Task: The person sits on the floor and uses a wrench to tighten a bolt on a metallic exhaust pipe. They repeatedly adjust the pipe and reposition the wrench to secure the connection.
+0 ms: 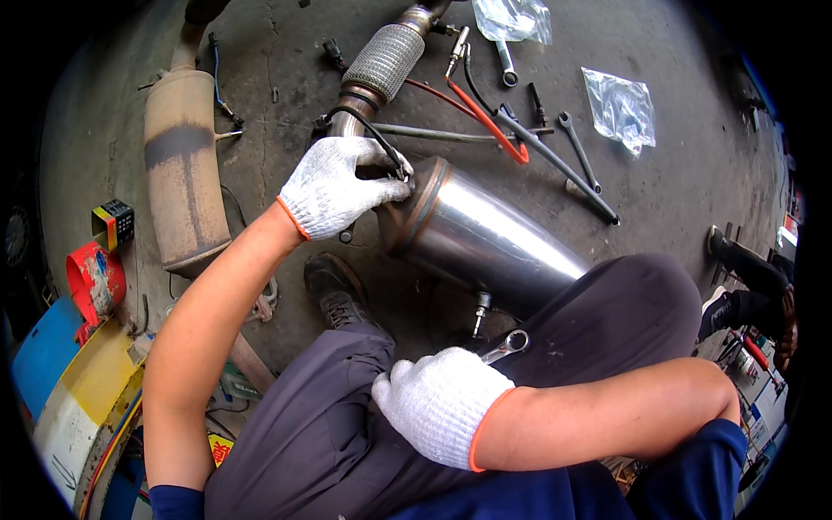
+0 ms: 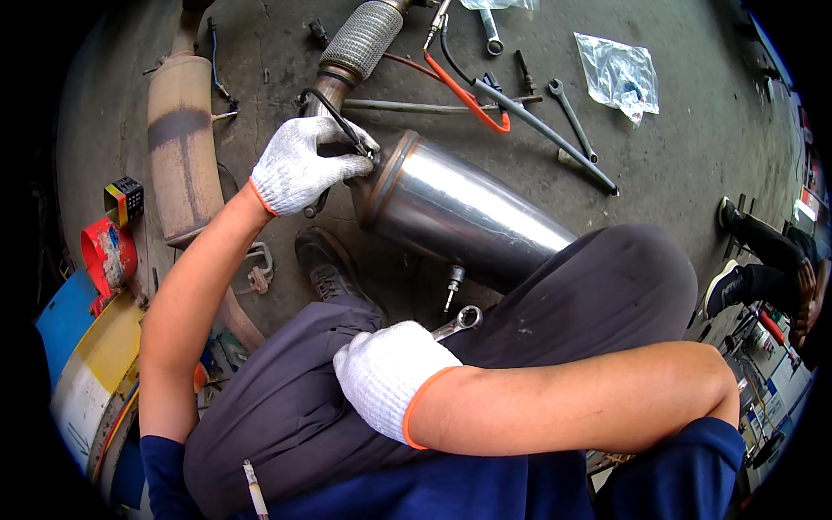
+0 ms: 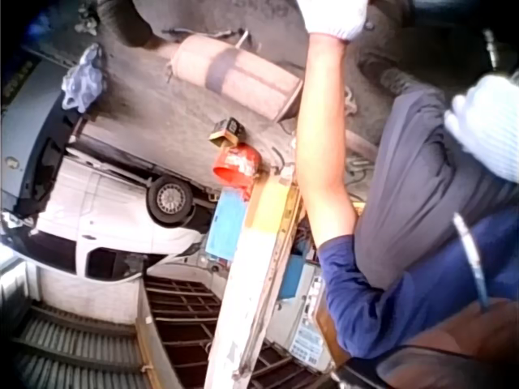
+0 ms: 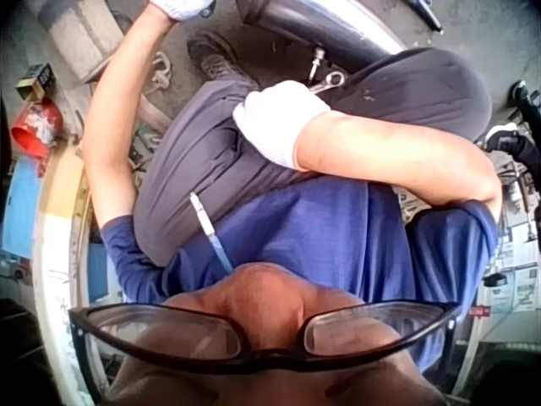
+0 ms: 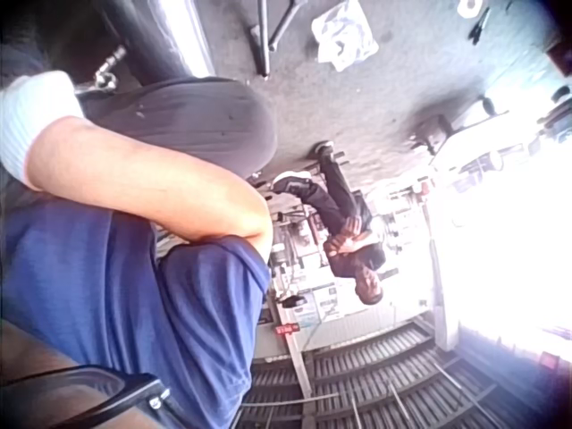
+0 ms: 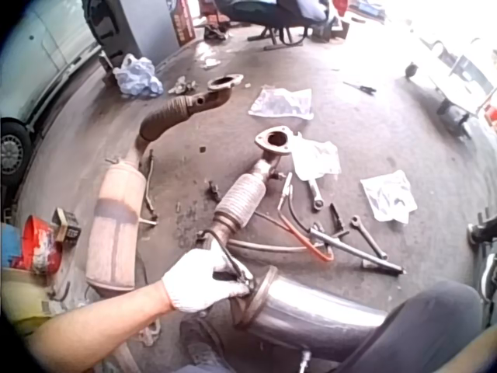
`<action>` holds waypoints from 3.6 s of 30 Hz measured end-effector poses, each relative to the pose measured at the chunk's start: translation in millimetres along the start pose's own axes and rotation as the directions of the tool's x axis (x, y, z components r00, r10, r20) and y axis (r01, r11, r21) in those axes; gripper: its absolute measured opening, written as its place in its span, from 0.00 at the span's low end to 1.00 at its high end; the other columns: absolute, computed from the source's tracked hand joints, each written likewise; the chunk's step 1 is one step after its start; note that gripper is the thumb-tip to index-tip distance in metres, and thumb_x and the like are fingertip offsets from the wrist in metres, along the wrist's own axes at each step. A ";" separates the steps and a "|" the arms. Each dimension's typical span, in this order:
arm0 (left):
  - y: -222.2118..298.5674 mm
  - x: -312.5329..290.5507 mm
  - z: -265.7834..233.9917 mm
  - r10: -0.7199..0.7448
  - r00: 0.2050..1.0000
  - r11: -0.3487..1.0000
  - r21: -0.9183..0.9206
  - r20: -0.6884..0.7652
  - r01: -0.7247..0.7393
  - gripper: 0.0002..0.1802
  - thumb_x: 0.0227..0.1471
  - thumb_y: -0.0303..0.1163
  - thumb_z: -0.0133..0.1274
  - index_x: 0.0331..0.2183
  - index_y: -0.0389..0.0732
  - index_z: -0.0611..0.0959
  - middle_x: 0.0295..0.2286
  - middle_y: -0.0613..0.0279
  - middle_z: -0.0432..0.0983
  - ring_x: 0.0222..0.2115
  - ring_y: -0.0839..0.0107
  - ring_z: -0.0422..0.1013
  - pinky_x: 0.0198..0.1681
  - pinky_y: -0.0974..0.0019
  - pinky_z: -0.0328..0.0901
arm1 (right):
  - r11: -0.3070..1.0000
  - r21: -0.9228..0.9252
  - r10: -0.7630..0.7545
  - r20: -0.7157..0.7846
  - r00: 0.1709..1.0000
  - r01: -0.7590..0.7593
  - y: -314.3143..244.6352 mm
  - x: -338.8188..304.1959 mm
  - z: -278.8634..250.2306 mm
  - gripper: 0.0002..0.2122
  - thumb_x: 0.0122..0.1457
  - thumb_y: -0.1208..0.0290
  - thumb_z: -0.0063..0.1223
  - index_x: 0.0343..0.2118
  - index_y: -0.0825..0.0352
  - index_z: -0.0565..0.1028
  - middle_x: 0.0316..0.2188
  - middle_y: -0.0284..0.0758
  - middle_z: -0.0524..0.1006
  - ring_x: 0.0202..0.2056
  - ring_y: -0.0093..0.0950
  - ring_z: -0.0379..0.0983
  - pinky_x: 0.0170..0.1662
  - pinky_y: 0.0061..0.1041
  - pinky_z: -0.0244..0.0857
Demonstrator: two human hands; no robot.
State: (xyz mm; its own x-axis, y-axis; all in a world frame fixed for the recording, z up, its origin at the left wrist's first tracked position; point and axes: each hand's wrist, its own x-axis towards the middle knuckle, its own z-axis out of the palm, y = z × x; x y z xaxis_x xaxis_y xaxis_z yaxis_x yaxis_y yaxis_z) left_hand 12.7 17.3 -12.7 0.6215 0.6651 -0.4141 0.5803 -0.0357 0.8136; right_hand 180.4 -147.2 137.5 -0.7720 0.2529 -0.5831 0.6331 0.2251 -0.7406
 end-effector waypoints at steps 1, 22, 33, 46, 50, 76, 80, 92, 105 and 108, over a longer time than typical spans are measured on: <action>1.5 0.0 -1.2 0.009 1.000 1.000 -0.012 0.011 -0.009 0.14 0.52 0.32 0.73 0.42 0.40 0.94 0.37 0.55 0.91 0.41 0.65 0.86 0.53 0.61 0.77 | 1.000 0.004 0.004 0.004 1.000 -0.004 0.9 0.1 -0.6 0.12 0.67 0.71 0.54 0.49 0.69 0.81 0.37 0.46 0.84 0.37 0.44 0.88 0.38 0.41 0.79; 0.6 1.3 3.8 0.078 0.995 0.996 0.058 -0.066 -0.075 0.13 0.52 0.35 0.73 0.38 0.38 0.94 0.33 0.52 0.90 0.35 0.64 0.86 0.46 0.60 0.78 | 1.000 0.004 -0.003 0.020 1.000 0.003 0.6 -0.3 -1.0 0.12 0.68 0.70 0.53 0.50 0.69 0.80 0.37 0.46 0.84 0.37 0.43 0.88 0.38 0.40 0.79; -9.1 -13.3 -5.8 0.012 1.000 1.000 -0.011 -0.010 -0.012 0.19 0.61 0.35 0.64 0.49 0.34 0.91 0.40 0.47 0.90 0.44 0.57 0.87 0.54 0.58 0.77 | 0.999 0.006 0.045 -0.010 0.999 -0.045 2.9 0.5 -0.8 0.09 0.65 0.72 0.58 0.45 0.69 0.82 0.41 0.47 0.86 0.41 0.44 0.88 0.41 0.42 0.80; 25.0 -116.9 -34.8 -0.219 0.949 0.921 -0.368 -0.225 0.125 0.10 0.66 0.27 0.55 0.43 0.32 0.86 0.40 0.59 0.84 0.43 0.74 0.79 0.52 0.66 0.73 | 0.988 -0.130 0.084 0.032 0.996 -0.079 6.2 -2.8 -15.6 0.10 0.66 0.70 0.56 0.47 0.68 0.80 0.37 0.42 0.83 0.39 0.40 0.87 0.38 0.39 0.80; 56.7 -198.7 -60.7 0.005 0.941 0.789 -0.577 -0.338 -0.212 0.06 0.53 0.20 0.58 0.33 0.30 0.88 0.32 0.50 0.86 0.31 0.60 0.83 0.37 0.58 0.79 | 0.993 -0.113 0.043 0.027 0.999 -0.040 7.4 -4.6 -12.2 0.10 0.67 0.69 0.55 0.47 0.68 0.78 0.37 0.43 0.82 0.37 0.41 0.86 0.37 0.39 0.79; 96.8 -247.2 -65.6 0.596 0.791 0.525 -0.813 0.141 -0.251 0.54 0.58 0.52 0.70 0.70 0.26 0.67 0.67 0.34 0.71 0.67 0.38 0.68 0.70 0.36 0.62 | 0.991 -0.126 0.054 0.009 0.999 -0.052 -5.5 -14.1 -5.1 0.09 0.69 0.68 0.54 0.46 0.66 0.79 0.37 0.44 0.82 0.36 0.44 0.86 0.37 0.44 0.79; 68.1 -242.3 -36.6 -0.239 0.963 0.480 -0.877 -0.121 0.009 0.32 0.57 0.24 0.66 0.62 0.30 0.79 0.60 0.44 0.80 0.58 0.63 0.79 0.65 0.56 0.71 | 0.990 -0.141 0.029 0.006 1.000 -0.028 -0.1 -11.7 -2.8 0.09 0.68 0.69 0.55 0.45 0.67 0.79 0.36 0.45 0.82 0.37 0.44 0.87 0.38 0.43 0.80; -176.0 -255.9 84.2 -0.601 0.649 0.764 -0.095 -0.466 0.638 0.09 0.59 0.26 0.64 0.43 0.39 0.86 0.37 0.45 0.86 0.41 0.43 0.83 0.48 0.48 0.76 | 0.992 -0.114 0.061 0.025 0.998 -0.057 1.0 -14.4 -10.2 0.11 0.67 0.71 0.55 0.48 0.69 0.80 0.40 0.47 0.83 0.41 0.45 0.87 0.41 0.44 0.81; -216.4 -255.8 127.6 -0.542 0.700 0.742 0.126 -0.465 0.659 0.10 0.54 0.24 0.64 0.40 0.38 0.87 0.36 0.42 0.87 0.42 0.42 0.83 0.49 0.47 0.76 | 0.992 -0.092 0.093 0.059 0.994 -0.087 3.5 -14.4 -13.2 0.11 0.68 0.70 0.55 0.49 0.69 0.79 0.42 0.48 0.83 0.44 0.47 0.87 0.44 0.45 0.81; -222.3 -261.2 128.0 -0.558 0.716 0.757 0.095 -0.419 0.646 0.09 0.55 0.28 0.64 0.39 0.39 0.88 0.38 0.42 0.86 0.45 0.40 0.81 0.51 0.44 0.75 | 0.989 -0.114 0.105 0.069 0.992 -0.097 6.0 -11.7 -12.7 0.11 0.68 0.70 0.55 0.49 0.69 0.78 0.41 0.48 0.83 0.43 0.47 0.87 0.44 0.45 0.81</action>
State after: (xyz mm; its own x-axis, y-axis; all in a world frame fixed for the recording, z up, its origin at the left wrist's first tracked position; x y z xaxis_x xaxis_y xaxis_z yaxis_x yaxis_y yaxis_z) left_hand -211.3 -243.9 -137.7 -0.0996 0.8086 -0.5799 0.8908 0.3321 0.3101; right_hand 193.9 -136.8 144.1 -0.7033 0.2092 -0.6794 0.7070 0.3054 -0.6379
